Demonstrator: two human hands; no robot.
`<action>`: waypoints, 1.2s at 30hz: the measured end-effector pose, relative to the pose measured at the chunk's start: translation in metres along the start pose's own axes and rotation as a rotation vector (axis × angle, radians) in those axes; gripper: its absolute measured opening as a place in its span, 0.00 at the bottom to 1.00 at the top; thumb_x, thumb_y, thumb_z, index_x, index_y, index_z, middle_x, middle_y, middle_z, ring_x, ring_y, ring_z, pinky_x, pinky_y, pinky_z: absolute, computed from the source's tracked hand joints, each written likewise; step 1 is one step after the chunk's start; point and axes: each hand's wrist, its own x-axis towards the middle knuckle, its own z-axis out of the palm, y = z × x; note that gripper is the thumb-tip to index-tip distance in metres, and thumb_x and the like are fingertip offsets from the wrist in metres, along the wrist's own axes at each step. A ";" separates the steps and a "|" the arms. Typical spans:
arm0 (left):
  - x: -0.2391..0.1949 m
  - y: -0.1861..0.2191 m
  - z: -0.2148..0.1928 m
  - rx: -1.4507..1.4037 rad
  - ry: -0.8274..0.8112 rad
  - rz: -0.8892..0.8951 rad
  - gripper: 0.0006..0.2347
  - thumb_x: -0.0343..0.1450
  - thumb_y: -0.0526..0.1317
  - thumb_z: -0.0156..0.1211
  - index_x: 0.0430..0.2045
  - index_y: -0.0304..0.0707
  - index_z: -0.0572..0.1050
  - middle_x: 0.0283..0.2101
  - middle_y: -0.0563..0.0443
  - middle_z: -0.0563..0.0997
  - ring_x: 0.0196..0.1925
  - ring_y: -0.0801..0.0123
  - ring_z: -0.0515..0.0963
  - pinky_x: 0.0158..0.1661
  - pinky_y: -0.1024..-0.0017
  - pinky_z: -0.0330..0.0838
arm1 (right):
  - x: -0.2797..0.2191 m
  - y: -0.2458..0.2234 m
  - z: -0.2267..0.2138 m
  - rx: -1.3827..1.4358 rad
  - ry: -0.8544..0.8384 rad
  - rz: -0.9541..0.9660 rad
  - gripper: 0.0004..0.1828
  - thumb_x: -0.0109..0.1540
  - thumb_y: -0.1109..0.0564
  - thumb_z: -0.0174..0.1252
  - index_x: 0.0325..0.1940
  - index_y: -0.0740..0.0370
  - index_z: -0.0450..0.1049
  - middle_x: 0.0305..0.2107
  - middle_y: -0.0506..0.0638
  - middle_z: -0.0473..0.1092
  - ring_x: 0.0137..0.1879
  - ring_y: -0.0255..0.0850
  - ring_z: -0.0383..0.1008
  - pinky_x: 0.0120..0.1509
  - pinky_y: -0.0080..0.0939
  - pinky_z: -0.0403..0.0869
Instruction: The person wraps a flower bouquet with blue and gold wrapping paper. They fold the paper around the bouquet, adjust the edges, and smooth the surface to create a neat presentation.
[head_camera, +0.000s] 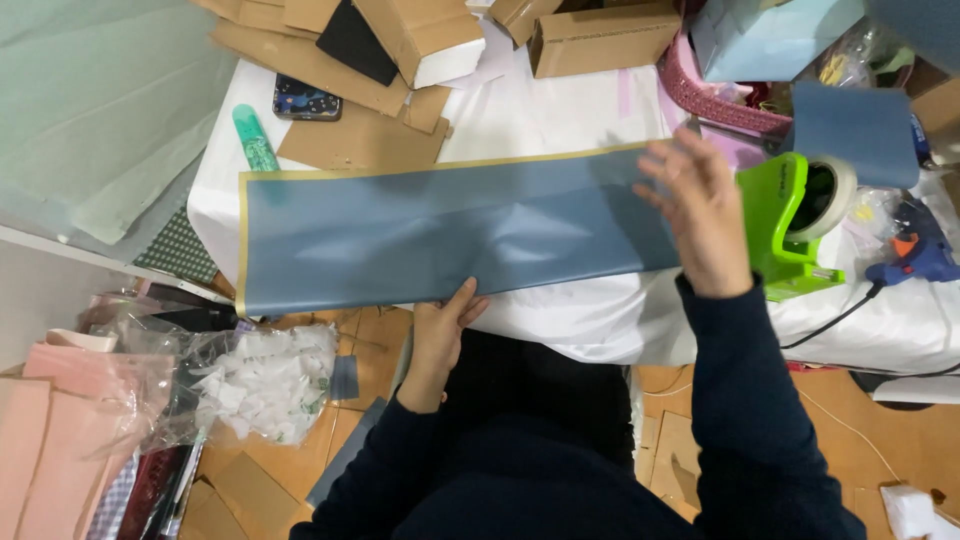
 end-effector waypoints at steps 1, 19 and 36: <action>-0.002 0.003 0.002 0.005 -0.001 0.016 0.21 0.72 0.36 0.66 0.59 0.23 0.69 0.49 0.38 0.78 0.47 0.53 0.84 0.54 0.54 0.81 | 0.021 -0.011 -0.001 0.402 0.129 0.093 0.20 0.68 0.54 0.59 0.63 0.54 0.66 0.56 0.53 0.76 0.63 0.46 0.79 0.65 0.49 0.82; 0.019 0.000 -0.023 0.015 0.028 0.078 0.29 0.66 0.38 0.66 0.63 0.26 0.63 0.58 0.36 0.77 0.49 0.54 0.84 0.49 0.65 0.85 | 0.064 -0.056 0.015 0.332 0.385 0.096 0.08 0.60 0.54 0.65 0.40 0.57 0.76 0.32 0.47 0.75 0.45 0.40 0.83 0.50 0.47 0.86; 0.013 -0.003 -0.020 0.233 -0.055 0.307 0.17 0.75 0.37 0.64 0.56 0.27 0.72 0.48 0.38 0.83 0.45 0.56 0.85 0.47 0.56 0.84 | -0.231 0.125 -0.043 0.353 -0.001 0.364 0.47 0.49 0.70 0.60 0.75 0.67 0.61 0.56 0.60 0.72 0.60 0.53 0.74 0.58 0.57 0.74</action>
